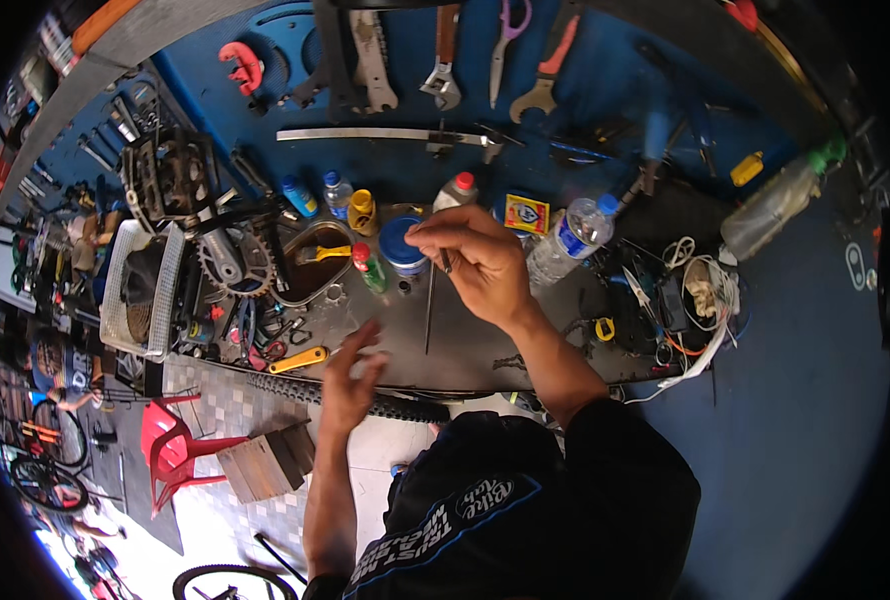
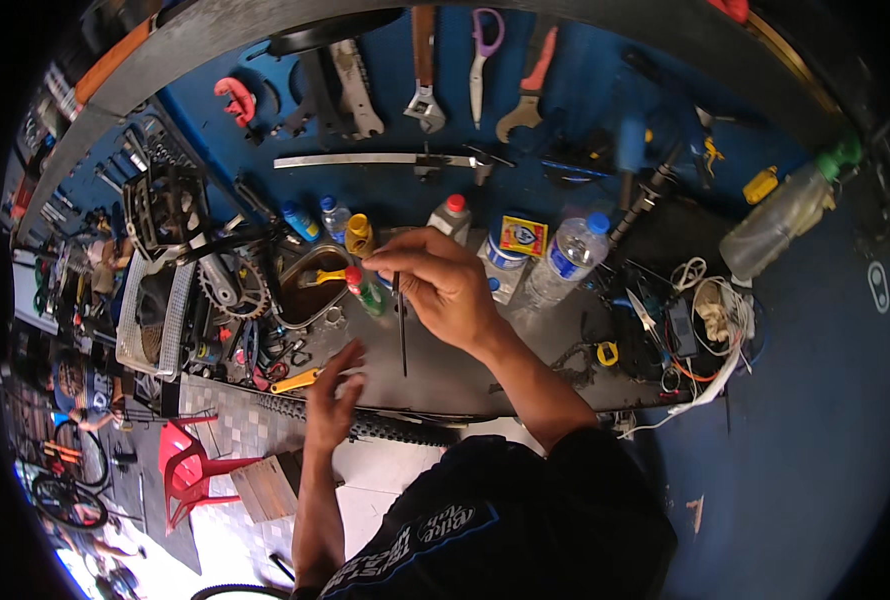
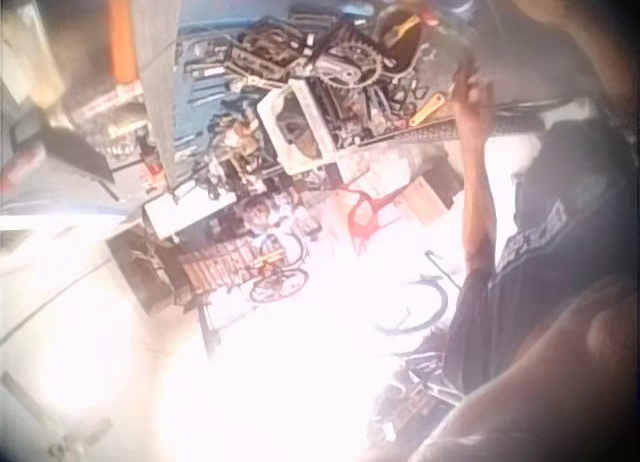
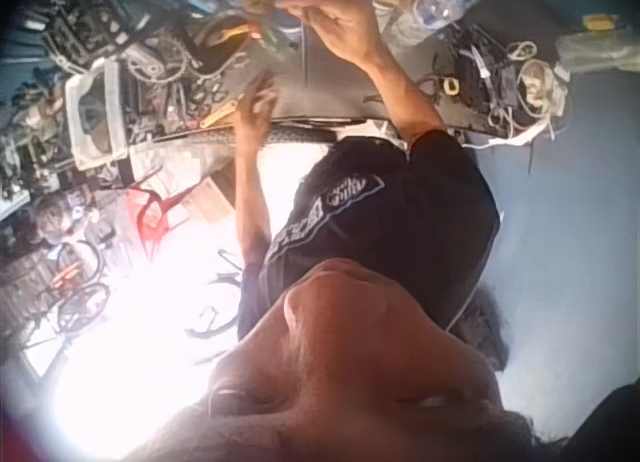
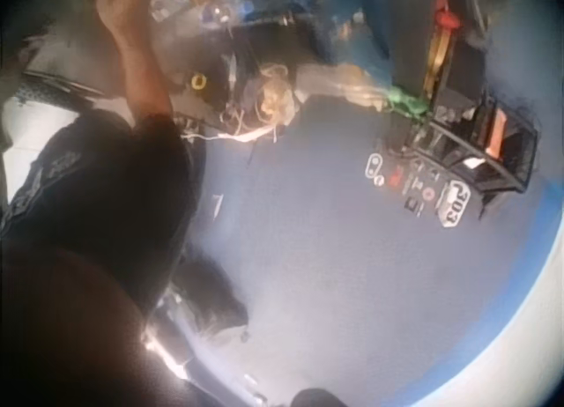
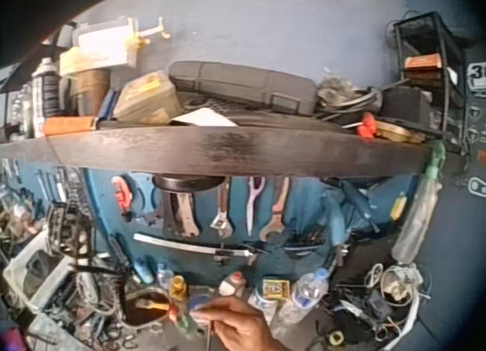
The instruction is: The person works on a bicycle mounted on a stand in a workshop. They retrieve a screwdriver from a wall rack, then use it to adjust the rear derailleur and brake caliper area while rotating the crank and checking cable tension.
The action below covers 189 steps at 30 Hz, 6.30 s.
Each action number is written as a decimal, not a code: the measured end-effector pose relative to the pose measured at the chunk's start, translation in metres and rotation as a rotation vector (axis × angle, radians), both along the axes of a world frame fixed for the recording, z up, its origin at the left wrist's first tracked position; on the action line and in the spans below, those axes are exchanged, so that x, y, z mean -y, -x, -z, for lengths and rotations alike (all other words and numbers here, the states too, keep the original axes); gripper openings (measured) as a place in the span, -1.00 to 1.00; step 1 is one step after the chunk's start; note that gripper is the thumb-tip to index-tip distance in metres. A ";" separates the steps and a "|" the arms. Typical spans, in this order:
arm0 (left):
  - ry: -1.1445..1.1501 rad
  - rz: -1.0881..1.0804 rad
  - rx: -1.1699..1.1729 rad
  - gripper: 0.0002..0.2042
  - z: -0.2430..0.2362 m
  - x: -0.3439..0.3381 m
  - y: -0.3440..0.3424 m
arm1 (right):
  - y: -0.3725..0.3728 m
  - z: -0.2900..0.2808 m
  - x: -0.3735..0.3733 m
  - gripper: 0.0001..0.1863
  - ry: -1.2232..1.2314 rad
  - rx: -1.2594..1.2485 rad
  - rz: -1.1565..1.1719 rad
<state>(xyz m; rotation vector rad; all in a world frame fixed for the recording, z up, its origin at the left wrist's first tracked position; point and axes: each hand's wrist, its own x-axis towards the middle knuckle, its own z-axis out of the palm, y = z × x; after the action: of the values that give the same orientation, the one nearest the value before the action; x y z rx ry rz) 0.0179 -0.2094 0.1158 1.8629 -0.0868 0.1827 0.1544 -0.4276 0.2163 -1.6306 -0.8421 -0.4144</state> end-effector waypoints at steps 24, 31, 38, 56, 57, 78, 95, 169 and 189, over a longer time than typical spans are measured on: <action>-0.214 0.111 -0.037 -0.26 -0.008 0.049 -0.038 | -0.031 -0.022 0.133 -0.85 0.167 0.253 0.946; -0.206 0.020 -0.165 -0.31 0.021 0.018 -0.004 | -0.084 -0.016 0.149 -0.87 0.171 0.333 1.050; -0.167 -0.001 -0.224 -0.38 0.027 0.007 0.009 | -0.105 -0.015 0.149 -0.81 0.380 0.387 1.081; -0.163 0.207 -0.270 -0.50 0.064 -0.057 0.058 | -0.144 -0.017 0.132 -0.58 0.952 -0.224 1.425; -0.163 0.226 -0.286 -0.50 0.060 -0.064 0.062 | -0.148 -0.009 0.145 -0.56 0.920 -0.197 1.406; -0.231 0.040 -0.028 -0.78 0.082 -0.277 0.138 | 0.080 0.037 -0.146 -0.74 0.473 -0.248 0.504; -0.127 0.026 -0.194 -0.54 0.067 -0.412 0.106 | 0.094 0.040 -0.397 -0.69 0.587 -0.141 0.054; -0.179 -0.274 -0.535 -0.62 0.119 -0.661 0.189 | -0.196 0.056 -0.692 -0.51 0.746 -0.026 0.540; -0.184 -0.260 -0.558 -0.60 0.114 -0.662 0.189 | -0.204 0.065 -0.708 -0.54 0.802 -0.070 0.577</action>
<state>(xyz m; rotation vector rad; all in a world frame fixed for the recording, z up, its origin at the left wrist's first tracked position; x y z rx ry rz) -0.1707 0.4524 0.0021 2.0403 0.5398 -0.1770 0.3586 0.2809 0.1514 -2.6358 -0.4803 -0.4356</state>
